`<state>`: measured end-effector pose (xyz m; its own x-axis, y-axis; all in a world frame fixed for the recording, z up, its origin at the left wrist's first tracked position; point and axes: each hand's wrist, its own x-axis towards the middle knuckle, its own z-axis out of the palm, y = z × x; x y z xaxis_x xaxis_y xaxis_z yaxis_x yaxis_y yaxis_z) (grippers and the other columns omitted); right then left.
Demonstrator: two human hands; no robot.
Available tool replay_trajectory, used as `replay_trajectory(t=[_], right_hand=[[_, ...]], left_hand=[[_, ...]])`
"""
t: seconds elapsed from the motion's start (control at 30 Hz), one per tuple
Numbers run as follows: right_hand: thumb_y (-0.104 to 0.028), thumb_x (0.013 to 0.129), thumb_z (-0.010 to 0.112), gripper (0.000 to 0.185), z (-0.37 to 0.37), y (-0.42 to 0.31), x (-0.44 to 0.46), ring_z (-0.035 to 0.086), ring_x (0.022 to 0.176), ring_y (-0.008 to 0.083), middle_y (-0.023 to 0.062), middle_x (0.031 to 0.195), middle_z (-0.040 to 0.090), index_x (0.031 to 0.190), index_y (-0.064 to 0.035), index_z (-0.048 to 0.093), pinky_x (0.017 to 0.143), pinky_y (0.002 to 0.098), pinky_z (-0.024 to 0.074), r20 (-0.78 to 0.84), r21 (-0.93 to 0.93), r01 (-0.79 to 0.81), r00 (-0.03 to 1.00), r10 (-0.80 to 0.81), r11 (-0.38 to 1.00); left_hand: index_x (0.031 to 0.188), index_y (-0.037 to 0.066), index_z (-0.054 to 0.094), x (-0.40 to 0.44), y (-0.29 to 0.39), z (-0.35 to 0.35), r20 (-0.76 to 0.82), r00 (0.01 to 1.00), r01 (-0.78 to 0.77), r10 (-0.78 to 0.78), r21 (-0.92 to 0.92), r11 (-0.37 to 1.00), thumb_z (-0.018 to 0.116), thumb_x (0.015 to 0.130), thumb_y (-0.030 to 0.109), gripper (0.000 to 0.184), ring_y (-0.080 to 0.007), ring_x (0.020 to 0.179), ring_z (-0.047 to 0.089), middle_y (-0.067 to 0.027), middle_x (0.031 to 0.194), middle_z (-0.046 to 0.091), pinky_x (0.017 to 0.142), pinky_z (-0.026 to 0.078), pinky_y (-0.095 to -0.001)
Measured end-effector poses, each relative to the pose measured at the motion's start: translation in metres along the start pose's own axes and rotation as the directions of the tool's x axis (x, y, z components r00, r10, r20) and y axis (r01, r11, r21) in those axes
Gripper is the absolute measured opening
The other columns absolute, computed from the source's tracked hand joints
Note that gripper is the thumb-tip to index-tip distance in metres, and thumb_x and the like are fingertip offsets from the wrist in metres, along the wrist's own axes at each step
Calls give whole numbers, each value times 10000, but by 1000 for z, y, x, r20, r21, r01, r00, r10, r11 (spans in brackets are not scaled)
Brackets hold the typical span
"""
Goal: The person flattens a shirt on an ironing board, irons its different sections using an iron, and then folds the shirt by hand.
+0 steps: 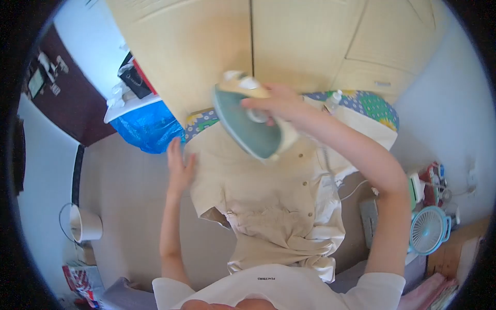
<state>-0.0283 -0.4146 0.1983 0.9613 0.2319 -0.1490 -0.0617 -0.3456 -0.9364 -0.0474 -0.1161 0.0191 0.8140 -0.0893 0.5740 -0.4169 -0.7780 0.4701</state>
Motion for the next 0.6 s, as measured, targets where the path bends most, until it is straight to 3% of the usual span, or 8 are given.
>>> replay_trajectory(t=[0.03, 0.07, 0.13, 0.27, 0.33, 0.43, 0.6], right_hand=[[-299, 777, 677, 336, -11, -5, -10, 480, 485, 65, -7, 622, 515, 948, -31, 570, 424, 205, 410, -38, 70, -40, 998, 43, 997], [-283, 792, 665, 312, -20, -8, -16, 476, 468, 70, -8, 599, 500, 933, -24, 561, 418, 202, 406, -77, 142, -80, 993, 91, 987], [-277, 799, 659, 276, -34, -10, -28, 487, 474, 81, 1, 609, 508, 881, -35, 556, 429, 212, 415, -73, 183, -126, 987, 141, 975], [-258, 819, 638, 228, -31, 4, -31, 510, 488, 100, 21, 624, 532, 811, -51, 543, 444, 227, 434, -87, 378, -193, 966, 242, 905], [-242, 834, 616, 215, -30, 26, -17, 528, 508, 111, 37, 635, 546, 840, -42, 541, 450, 249, 444, -75, 392, -213, 962, 262, 895], [-231, 847, 601, 208, -9, 49, 1, 536, 515, 127, 49, 649, 554, 858, -33, 539, 451, 267, 447, -24, 438, -270, 950, 311, 857], [-244, 866, 574, 223, 25, 72, 29, 537, 517, 140, 56, 648, 552, 876, -24, 541, 470, 281, 452, 12, 403, -320, 939, 345, 857]], left_hand=[[1302, -43, 296, 3, 10, 2, 91, 996, 1, 0, -18, 1000, 598, 792, 137, 620, -395, 1239, 300, -224, 1330, 319, 1013, 281, -421], [1302, -43, 296, 6, 16, 8, 76, 997, 17, -16, -20, 1000, 598, 792, 137, 620, -395, 1239, 300, -224, 1330, 319, 1013, 281, -421], [1317, -18, 298, 15, 26, 23, 233, 965, -117, 118, -19, 993, 537, 843, 212, 578, -377, 1299, 219, -217, 1384, 266, 1049, 206, -445], [1333, -16, 281, 24, 32, 59, 292, 947, -152, 137, 31, 988, 462, 878, 294, 580, -347, 1325, 181, -195, 1405, 255, 1058, 125, -506], [1346, -6, 273, 24, 30, 69, 379, 925, -117, 23, 226, 967, 406, 895, 331, 579, -301, 1339, 171, -164, 1419, 253, 1045, 63, -562], [1339, 1, 298, 20, 25, 73, 337, 941, -141, 41, 279, 950, 390, 892, 365, 584, -253, 1332, 207, -136, 1421, 260, 1019, 78, -607], [1333, -4, 307, 19, 28, 70, 321, 947, -127, 20, 316, 940, 392, 893, 343, 567, -258, 1329, 210, -137, 1419, 265, 1013, 71, -617]])
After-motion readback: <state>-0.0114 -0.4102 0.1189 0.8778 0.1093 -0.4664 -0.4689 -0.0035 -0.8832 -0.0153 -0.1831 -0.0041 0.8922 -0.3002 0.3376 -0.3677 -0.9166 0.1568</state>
